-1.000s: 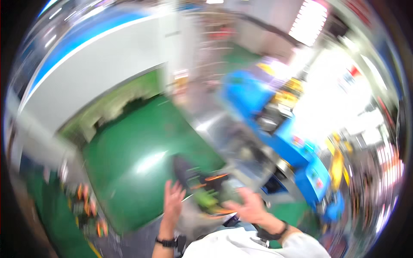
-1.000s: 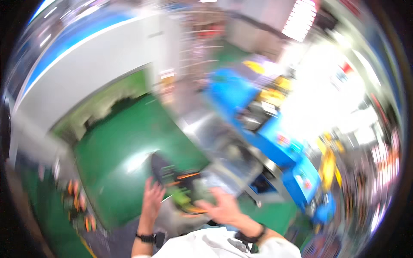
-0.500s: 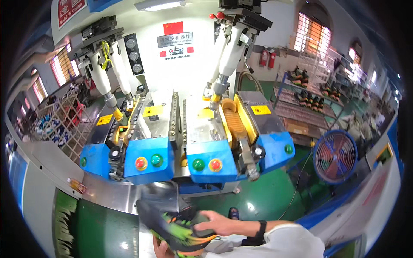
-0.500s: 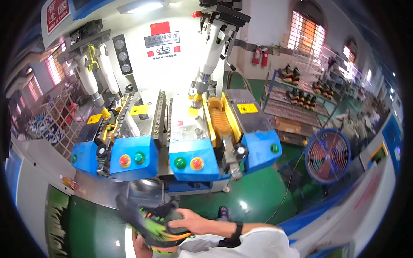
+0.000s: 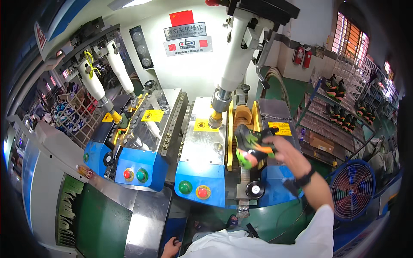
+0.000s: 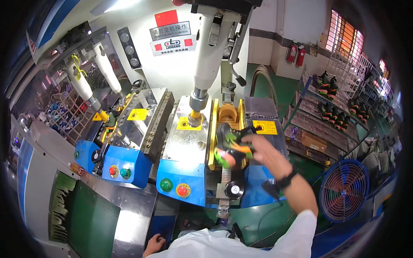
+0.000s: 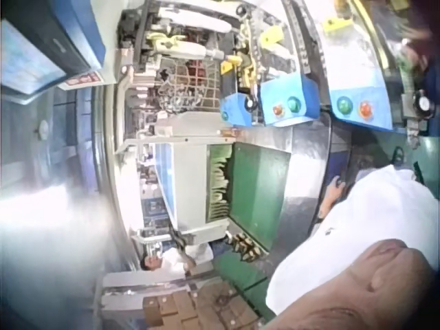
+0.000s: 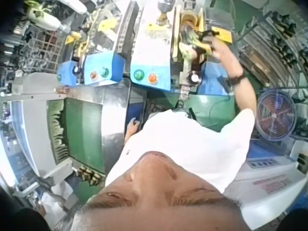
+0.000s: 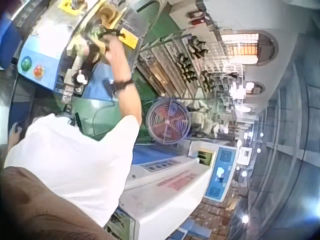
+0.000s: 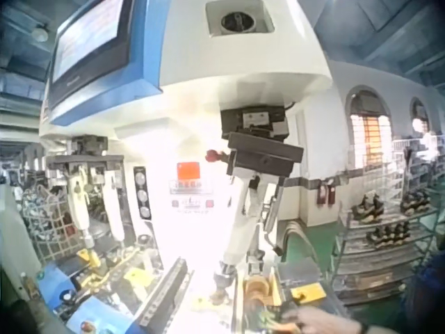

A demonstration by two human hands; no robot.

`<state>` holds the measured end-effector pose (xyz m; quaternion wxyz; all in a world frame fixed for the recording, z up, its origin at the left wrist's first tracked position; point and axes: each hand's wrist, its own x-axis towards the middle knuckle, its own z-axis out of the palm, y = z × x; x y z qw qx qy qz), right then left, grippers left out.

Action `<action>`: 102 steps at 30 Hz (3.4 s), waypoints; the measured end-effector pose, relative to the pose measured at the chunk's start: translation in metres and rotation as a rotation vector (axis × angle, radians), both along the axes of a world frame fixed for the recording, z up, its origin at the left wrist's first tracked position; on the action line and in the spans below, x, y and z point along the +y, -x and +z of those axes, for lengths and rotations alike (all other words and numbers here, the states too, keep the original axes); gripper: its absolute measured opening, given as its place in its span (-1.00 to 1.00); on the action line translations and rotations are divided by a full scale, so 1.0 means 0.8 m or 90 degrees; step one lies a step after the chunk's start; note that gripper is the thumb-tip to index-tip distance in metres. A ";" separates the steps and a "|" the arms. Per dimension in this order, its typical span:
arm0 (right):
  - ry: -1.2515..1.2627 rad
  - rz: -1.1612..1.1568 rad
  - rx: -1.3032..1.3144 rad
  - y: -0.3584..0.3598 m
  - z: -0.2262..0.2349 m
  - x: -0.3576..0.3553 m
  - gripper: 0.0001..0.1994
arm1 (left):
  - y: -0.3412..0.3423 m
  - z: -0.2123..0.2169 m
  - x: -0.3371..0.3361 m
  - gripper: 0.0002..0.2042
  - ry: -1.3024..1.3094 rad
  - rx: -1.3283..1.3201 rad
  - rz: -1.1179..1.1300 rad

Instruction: The worker is operating lasting machines and conveyor systems to shape and set shoe uppers onto lasts.

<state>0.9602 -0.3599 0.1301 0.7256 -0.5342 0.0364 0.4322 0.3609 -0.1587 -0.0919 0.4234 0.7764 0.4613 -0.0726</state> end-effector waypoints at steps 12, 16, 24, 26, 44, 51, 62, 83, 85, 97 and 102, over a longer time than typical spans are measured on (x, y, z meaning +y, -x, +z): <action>0.523 -0.074 -0.723 -0.029 -0.075 0.162 -0.64 | 0.059 -0.167 0.043 -0.64 -0.037 0.076 0.038; 0.546 -0.071 -0.744 -0.028 -0.079 0.154 -0.56 | 0.037 -0.200 0.025 -0.66 0.025 0.067 0.052; 0.568 -0.043 -0.765 -0.032 -0.094 0.166 -0.56 | 0.083 -0.202 0.042 -0.66 0.058 0.073 0.157; 0.646 0.050 -0.688 -0.024 -0.062 0.133 -0.50 | -0.002 -0.115 0.051 -0.50 0.117 -0.032 0.113; 0.373 0.338 -1.153 0.353 -0.087 0.303 -0.46 | 0.060 -0.156 0.074 -0.65 0.223 -0.183 0.186; -0.122 0.543 -0.818 0.499 -0.080 0.239 -0.61 | 0.099 -0.089 -0.008 -0.60 0.059 -0.081 0.221; -0.240 0.937 -0.605 0.590 -0.065 0.246 -0.73 | 0.243 -0.003 -0.113 -0.63 -0.044 0.004 0.599; -0.206 1.169 -0.747 0.986 -0.072 0.569 -0.67 | 0.590 -0.089 0.123 -0.73 -0.594 0.146 0.822; -0.308 1.182 -0.820 1.051 -0.055 0.651 -0.66 | 0.596 -0.077 0.127 -0.77 -0.560 0.115 0.807; -0.683 0.708 -0.818 1.624 0.317 0.981 -0.27 | 0.577 -0.082 0.108 -0.74 -0.321 0.111 0.943; -0.858 0.819 -0.716 1.617 0.245 1.014 -0.58 | 0.583 -0.093 0.116 -0.76 -0.303 0.081 0.905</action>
